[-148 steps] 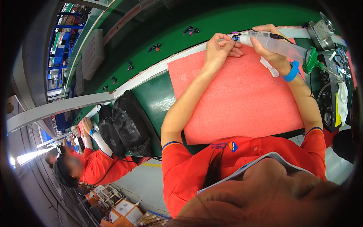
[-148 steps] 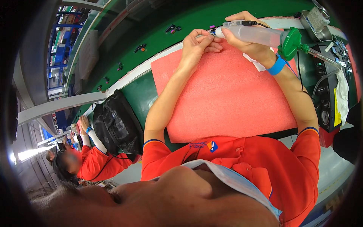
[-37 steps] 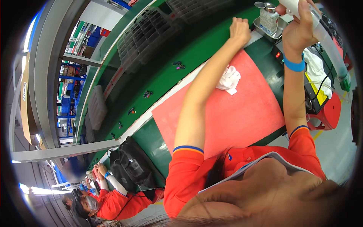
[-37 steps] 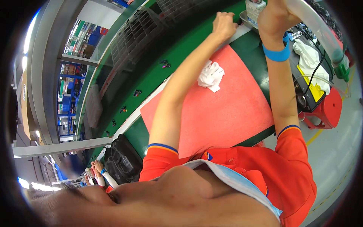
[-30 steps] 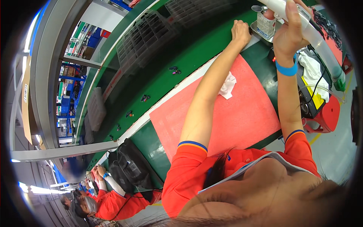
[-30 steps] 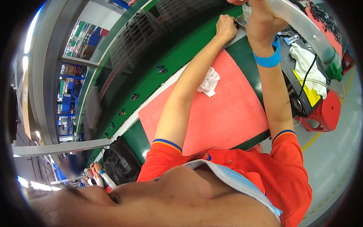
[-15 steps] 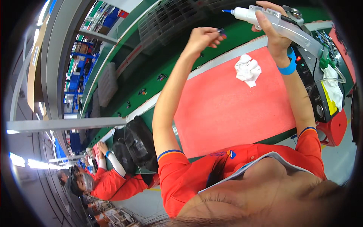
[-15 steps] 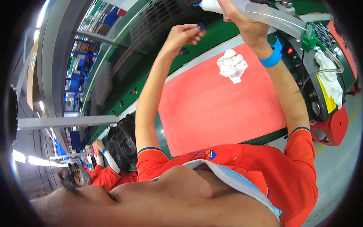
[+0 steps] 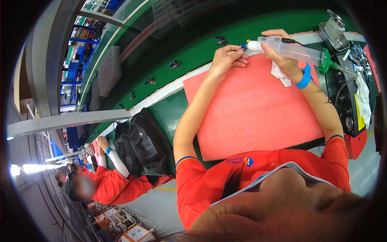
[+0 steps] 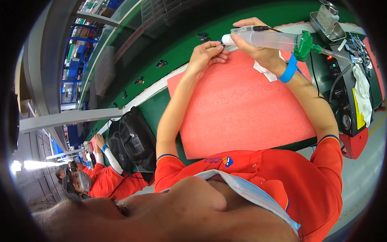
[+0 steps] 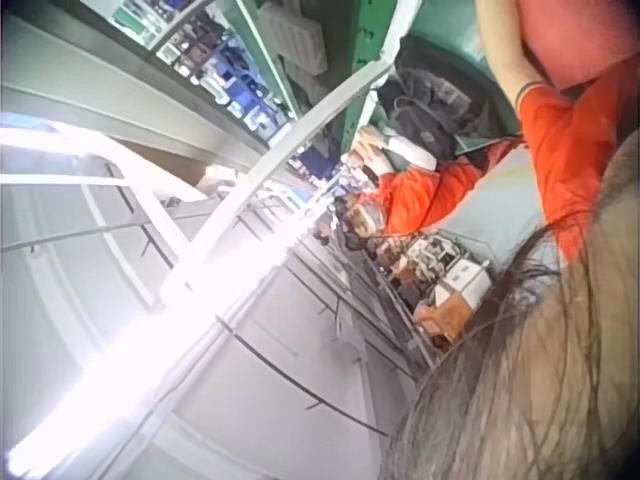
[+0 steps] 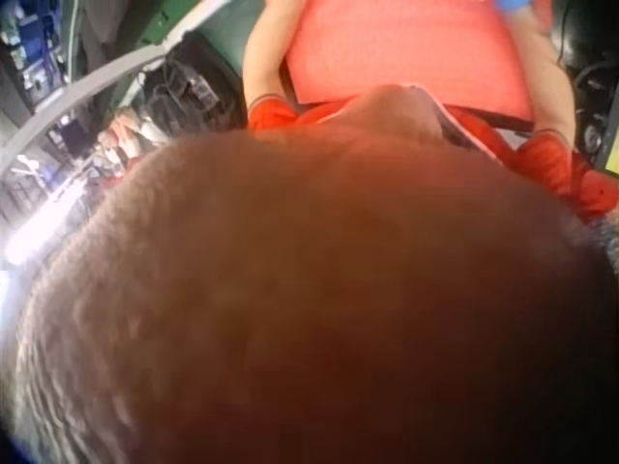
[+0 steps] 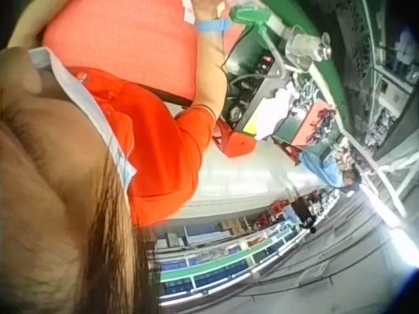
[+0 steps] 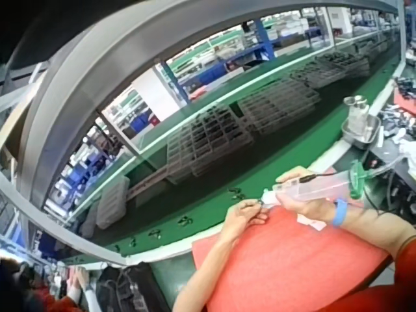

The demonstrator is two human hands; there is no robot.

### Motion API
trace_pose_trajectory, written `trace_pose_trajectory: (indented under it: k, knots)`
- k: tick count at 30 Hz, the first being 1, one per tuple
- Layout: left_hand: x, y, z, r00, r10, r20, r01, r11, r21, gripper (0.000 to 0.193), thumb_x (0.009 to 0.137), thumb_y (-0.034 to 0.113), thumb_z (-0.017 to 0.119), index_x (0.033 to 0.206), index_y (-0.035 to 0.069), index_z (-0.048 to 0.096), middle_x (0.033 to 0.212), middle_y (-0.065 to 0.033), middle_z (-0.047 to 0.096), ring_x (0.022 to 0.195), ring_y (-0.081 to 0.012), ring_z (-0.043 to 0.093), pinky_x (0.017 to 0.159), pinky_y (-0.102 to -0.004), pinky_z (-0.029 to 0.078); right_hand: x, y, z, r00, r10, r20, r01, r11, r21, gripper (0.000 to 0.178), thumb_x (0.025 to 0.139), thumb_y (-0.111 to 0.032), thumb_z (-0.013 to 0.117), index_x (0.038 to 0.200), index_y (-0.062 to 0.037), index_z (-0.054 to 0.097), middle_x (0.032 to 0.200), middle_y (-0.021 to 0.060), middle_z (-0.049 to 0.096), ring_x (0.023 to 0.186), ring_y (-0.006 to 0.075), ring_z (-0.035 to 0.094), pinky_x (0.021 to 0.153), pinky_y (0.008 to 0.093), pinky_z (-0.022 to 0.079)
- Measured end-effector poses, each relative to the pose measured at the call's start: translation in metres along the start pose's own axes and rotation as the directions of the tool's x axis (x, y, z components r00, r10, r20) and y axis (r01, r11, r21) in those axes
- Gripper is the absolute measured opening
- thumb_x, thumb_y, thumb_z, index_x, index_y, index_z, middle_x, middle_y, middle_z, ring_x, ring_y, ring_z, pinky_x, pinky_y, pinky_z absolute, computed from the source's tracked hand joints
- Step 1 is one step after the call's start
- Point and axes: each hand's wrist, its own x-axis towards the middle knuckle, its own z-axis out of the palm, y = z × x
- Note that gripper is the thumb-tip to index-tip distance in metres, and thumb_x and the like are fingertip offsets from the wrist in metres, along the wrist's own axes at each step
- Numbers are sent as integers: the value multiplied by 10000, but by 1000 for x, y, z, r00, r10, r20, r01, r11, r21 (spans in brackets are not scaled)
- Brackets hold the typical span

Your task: Applying adhesive or solder paste to small electronic components using a manual dispenser at an assembly station.

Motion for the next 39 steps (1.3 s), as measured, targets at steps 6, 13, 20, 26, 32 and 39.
trace_pose_trajectory:
  k: [6, 13, 20, 26, 32, 39]
  knots:
    - [1, -4, 0, 999, 41, 8, -40, 996, -83, 213, 812, 62, 491, 962, -88, 477, 815, -174, 586, 686, -198, 601, 624, -258, 513, -2, 8, -7, 996, -49, 73, 57, 992, -117, 214, 704, -72, 620, 897, -6, 555, 758, 43, 568, 629, 67, 527, 538, 187, 421]
    - [-2, -6, 1, 998, 64, 7, -64, 998, -14, 211, 810, 46, 488, 974, -87, 477, 806, -181, 592, 684, -203, 607, 627, -254, 513, -3, 5, -2, 991, -16, 132, 41, 980, -194, 225, 698, -66, 620, 903, -2, 550, 786, 55, 572, 662, 86, 532, 580, 203, 427]
    - [-2, -6, 2, 997, 74, 11, -74, 997, 9, 208, 808, 42, 491, 971, -86, 478, 811, -188, 593, 684, -202, 608, 624, -251, 512, -4, 6, -3, 986, 8, 166, 41, 957, -288, 232, 698, -93, 626, 903, -14, 552, 787, 67, 582, 686, 112, 545, 616, 218, 436]
    - [-2, -6, 3, 997, 81, 17, -81, 997, 10, 210, 805, 42, 496, 971, -85, 478, 807, -191, 595, 682, -201, 608, 625, -247, 511, -4, 5, -1, 983, 28, 181, 17, 970, -241, 238, 696, -115, 631, 900, -23, 552, 784, 72, 589, 683, 120, 554, 615, 223, 446]
    - [-3, -6, 4, 996, 84, 9, -85, 996, 24, 213, 805, 42, 496, 975, -85, 478, 806, -191, 595, 683, -197, 608, 627, -244, 510, -4, 4, 0, 984, 26, 179, 24, 962, -273, 236, 691, -117, 635, 892, -26, 551, 778, 76, 594, 680, 126, 561, 615, 226, 451]
    - [-4, -7, 4, 996, 94, 3, -94, 995, 37, 210, 807, 36, 491, 978, -86, 481, 804, -186, 596, 684, -192, 607, 634, -244, 509, -3, 8, -1, 983, -8, 183, 57, 963, -265, 220, 683, -95, 638, 870, -20, 551, 742, 68, 596, 643, 112, 556, 588, 217, 451]
